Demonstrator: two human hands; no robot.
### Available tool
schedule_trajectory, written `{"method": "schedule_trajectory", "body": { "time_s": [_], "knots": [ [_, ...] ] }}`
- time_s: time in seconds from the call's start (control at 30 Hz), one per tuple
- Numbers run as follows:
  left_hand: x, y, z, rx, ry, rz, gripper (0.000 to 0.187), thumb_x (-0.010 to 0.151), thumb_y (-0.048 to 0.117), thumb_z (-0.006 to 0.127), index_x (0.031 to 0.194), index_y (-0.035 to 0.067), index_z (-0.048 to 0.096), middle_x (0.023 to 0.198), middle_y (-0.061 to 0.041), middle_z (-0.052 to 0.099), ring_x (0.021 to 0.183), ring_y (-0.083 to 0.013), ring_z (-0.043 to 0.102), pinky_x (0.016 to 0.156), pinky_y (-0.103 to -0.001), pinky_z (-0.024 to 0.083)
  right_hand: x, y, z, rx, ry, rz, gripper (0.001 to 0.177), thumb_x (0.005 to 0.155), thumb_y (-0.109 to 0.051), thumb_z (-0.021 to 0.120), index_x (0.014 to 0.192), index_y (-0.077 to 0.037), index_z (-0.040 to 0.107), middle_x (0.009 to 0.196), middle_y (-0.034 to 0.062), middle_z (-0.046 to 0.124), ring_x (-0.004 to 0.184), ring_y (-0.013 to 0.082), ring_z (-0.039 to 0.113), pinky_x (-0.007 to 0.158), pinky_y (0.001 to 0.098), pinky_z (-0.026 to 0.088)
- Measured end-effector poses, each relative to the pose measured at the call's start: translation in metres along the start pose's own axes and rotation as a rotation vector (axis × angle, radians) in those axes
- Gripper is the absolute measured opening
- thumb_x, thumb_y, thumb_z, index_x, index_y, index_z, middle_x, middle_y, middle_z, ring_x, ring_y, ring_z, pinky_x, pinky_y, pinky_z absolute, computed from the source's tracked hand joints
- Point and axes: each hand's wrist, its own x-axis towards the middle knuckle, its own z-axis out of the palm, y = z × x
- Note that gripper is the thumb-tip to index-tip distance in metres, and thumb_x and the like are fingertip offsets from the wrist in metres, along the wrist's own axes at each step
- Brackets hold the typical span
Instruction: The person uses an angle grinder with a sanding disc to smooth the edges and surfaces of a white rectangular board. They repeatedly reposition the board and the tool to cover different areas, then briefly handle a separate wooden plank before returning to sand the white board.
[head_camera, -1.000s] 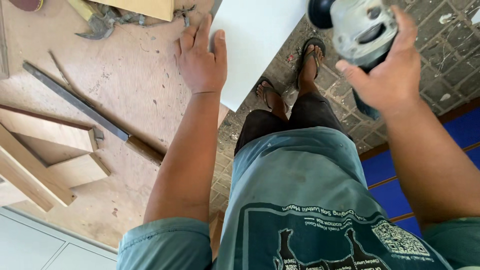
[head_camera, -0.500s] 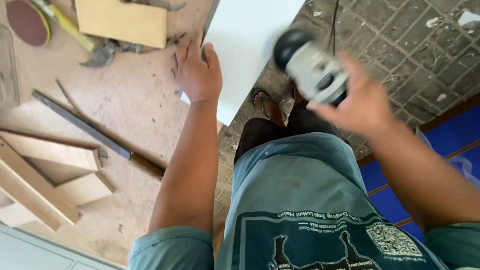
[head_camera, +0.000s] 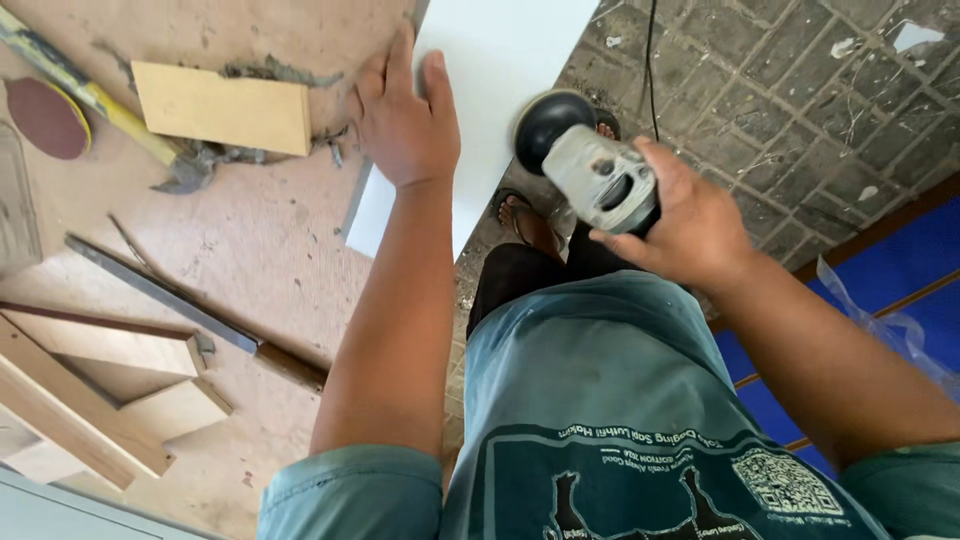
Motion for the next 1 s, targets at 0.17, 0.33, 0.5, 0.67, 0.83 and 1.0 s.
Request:
{"method": "schedule_trajectory", "body": {
  "time_s": [0.17, 0.33, 0.5, 0.67, 0.83, 1.0],
  "knots": [
    [0.001, 0.001, -0.002, 0.025, 0.021, 0.048, 0.040, 0.102, 0.049, 0.060, 0.133, 0.028, 0.070, 0.127, 0.000, 0.069, 0.111, -0.0279, 0.062, 0.089, -0.046, 0.053, 0.025, -0.003, -0.042, 0.022, -0.053, 0.220, 0.113, 0.075, -0.053, 0.085, 0.160, -0.001, 0.031, 0.138, 0.0258, 0.063, 0.113, 0.0433, 0.067, 0.087, 0.0561, 0.057],
    [0.002, 0.001, -0.004, 0.025, 0.017, 0.069, 0.040, 0.103, 0.048, 0.059, 0.132, 0.024, 0.072, 0.128, -0.003, 0.068, 0.110, -0.0301, 0.061, 0.093, -0.048, 0.052, 0.046, 0.034, -0.055, 0.005, 0.129, 0.088, 0.109, 0.080, -0.052, 0.082, 0.158, 0.001, 0.025, 0.149, 0.0359, 0.048, 0.127, 0.0532, 0.057, 0.089, 0.0632, 0.053],
    [0.000, 0.003, -0.005, 0.023, 0.039, 0.085, 0.038, 0.104, 0.046, 0.061, 0.132, 0.023, 0.073, 0.127, -0.001, 0.067, 0.109, -0.0293, 0.062, 0.089, -0.048, 0.053, 0.065, 0.031, -0.089, 0.035, 0.169, 0.183, 0.105, 0.083, -0.043, 0.088, 0.156, 0.001, 0.027, 0.142, 0.0305, 0.056, 0.116, 0.0492, 0.064, 0.085, 0.0559, 0.058],
    [0.002, 0.002, -0.007, 0.033, 0.067, 0.132, 0.037, 0.104, 0.044, 0.062, 0.131, 0.021, 0.073, 0.124, -0.002, 0.067, 0.105, -0.0292, 0.061, 0.085, -0.048, 0.054, 0.081, 0.046, -0.109, 0.089, 0.238, 0.179, 0.100, 0.083, -0.034, 0.091, 0.155, 0.000, 0.029, 0.137, 0.0294, 0.061, 0.118, 0.0487, 0.062, 0.091, 0.0542, 0.055],
    [0.004, 0.005, -0.009, 0.018, 0.068, 0.150, 0.035, 0.103, 0.039, 0.065, 0.127, 0.017, 0.076, 0.122, -0.005, 0.069, 0.102, -0.0308, 0.061, 0.087, -0.048, 0.052, 0.092, 0.079, -0.117, 0.184, 0.268, 0.086, 0.098, 0.096, -0.036, 0.087, 0.160, -0.018, 0.014, 0.155, 0.0324, 0.043, 0.129, 0.0654, 0.050, 0.085, 0.0860, 0.049],
    [0.005, 0.006, -0.012, 0.004, 0.055, 0.169, 0.036, 0.104, 0.038, 0.064, 0.127, 0.013, 0.076, 0.122, -0.008, 0.069, 0.103, -0.0320, 0.062, 0.086, -0.049, 0.051, 0.107, 0.085, -0.139, 0.162, 0.301, 0.113, 0.096, 0.098, -0.030, 0.090, 0.159, -0.017, 0.016, 0.154, 0.0335, 0.044, 0.131, 0.0653, 0.048, 0.090, 0.0841, 0.049]
  ]
}}
